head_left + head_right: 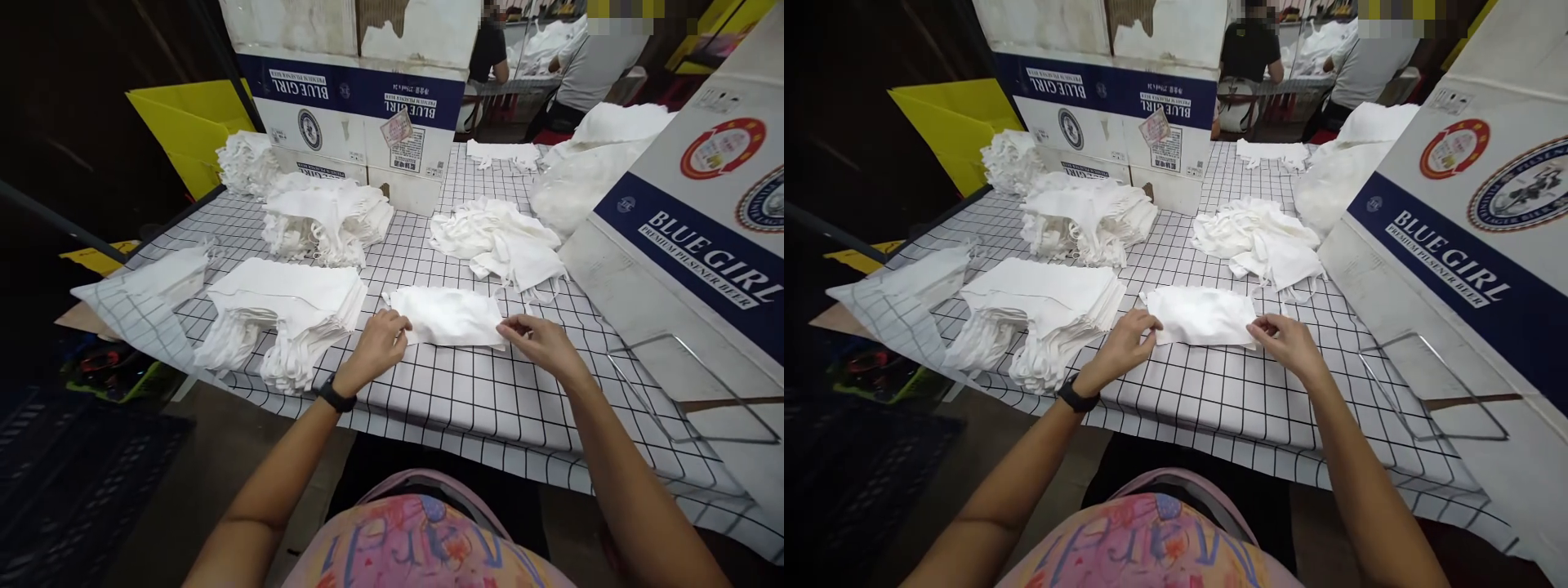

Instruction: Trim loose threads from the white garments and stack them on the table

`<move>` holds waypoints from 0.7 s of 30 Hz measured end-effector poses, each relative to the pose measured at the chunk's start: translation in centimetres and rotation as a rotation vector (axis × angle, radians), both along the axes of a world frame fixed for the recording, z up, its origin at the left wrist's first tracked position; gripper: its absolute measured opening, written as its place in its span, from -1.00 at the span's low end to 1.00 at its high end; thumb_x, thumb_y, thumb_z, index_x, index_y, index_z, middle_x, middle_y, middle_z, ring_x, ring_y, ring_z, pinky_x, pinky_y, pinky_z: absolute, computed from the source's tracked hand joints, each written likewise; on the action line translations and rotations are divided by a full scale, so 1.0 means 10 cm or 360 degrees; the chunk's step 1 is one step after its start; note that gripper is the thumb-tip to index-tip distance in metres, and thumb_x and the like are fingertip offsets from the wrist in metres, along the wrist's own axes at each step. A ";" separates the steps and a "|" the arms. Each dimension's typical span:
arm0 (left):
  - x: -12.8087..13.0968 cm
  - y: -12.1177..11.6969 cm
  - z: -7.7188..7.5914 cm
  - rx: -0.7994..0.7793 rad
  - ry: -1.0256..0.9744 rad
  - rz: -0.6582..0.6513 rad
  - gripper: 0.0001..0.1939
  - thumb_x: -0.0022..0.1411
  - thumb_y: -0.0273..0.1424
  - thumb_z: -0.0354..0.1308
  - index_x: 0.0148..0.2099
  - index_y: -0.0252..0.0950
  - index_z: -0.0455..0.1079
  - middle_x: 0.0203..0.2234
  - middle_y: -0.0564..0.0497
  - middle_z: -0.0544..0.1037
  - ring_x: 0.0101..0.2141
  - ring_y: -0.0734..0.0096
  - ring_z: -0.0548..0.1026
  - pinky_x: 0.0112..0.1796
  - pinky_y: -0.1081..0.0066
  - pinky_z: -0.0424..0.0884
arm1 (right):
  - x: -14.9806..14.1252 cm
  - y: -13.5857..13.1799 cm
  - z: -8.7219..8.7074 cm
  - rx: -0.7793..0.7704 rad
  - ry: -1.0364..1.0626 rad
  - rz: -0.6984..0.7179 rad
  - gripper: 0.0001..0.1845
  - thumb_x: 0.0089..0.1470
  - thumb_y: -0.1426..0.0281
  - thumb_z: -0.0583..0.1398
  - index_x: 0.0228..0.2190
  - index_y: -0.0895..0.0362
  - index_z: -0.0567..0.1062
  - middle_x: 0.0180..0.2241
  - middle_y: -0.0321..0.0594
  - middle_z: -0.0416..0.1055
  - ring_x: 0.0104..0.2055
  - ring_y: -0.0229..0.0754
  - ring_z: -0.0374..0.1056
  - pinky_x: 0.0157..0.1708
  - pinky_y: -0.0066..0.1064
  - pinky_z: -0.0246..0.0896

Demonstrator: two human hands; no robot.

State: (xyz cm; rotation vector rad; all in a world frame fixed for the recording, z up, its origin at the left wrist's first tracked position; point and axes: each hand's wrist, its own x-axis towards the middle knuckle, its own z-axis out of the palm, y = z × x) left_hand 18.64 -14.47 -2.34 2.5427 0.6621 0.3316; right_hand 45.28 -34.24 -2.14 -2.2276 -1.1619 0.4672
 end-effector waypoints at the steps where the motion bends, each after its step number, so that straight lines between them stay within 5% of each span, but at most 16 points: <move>1: 0.08 0.05 0.00 0.0024 -0.0018 0.0032 -0.75 0.34 -0.49 0.00 -0.08 -0.26 0.49 -0.14 -0.10 0.55 -0.03 0.12 0.46 0.02 0.13 0.40 | 0.02 0.07 -0.02 0.0048 -0.0069 -0.0087 -0.63 0.19 0.07 0.19 -0.29 0.08 0.62 -0.29 -0.12 0.59 -0.28 -0.03 0.44 -0.21 -0.21 0.33; 6: 0.50 0.36 -0.07 -0.0014 0.0111 0.0186 -0.63 0.37 -0.40 0.04 0.17 -0.27 0.38 0.11 -0.19 0.45 0.15 -0.01 0.37 0.14 0.03 0.33 | 0.13 0.56 -0.17 0.0107 -0.0214 -0.0151 -0.62 0.20 0.29 0.15 -0.04 0.20 0.58 0.01 0.09 0.50 -0.05 0.05 0.45 -0.01 -0.11 0.32; 11: 0.64 0.54 -0.11 -0.0135 0.0211 0.0198 -0.71 0.29 -0.34 0.13 0.04 -0.23 0.43 0.05 -0.18 0.50 0.12 -0.08 0.41 0.08 -0.05 0.33 | 0.18 0.86 -0.25 0.0049 -0.0186 0.0039 -0.71 0.12 0.29 0.25 -0.13 0.09 0.62 0.00 -0.03 0.55 0.19 0.20 0.30 0.20 0.08 0.11; 15: 0.62 0.61 -0.09 -0.0206 0.0212 0.0200 -0.70 0.19 -0.38 0.19 -0.01 -0.20 0.46 -0.09 -0.11 0.57 0.04 -0.02 0.46 0.06 -0.01 0.30 | 0.22 0.84 -0.23 0.0015 -0.0098 0.0095 -0.79 0.05 0.24 0.29 -0.31 0.09 0.62 -0.22 -0.09 0.60 0.03 0.19 0.39 0.15 0.10 0.12; 21: 0.60 0.63 -0.06 -0.0312 0.0125 0.0139 -0.81 0.12 -0.42 0.17 -0.19 -0.23 0.53 -0.36 0.00 0.58 -0.19 0.15 0.50 -0.01 0.08 0.30 | 0.31 0.58 -0.05 0.0147 0.0135 0.0206 -0.64 0.11 0.07 0.23 -0.35 0.10 0.61 -0.25 -0.16 0.60 -0.15 -0.02 0.46 -0.08 -0.21 0.30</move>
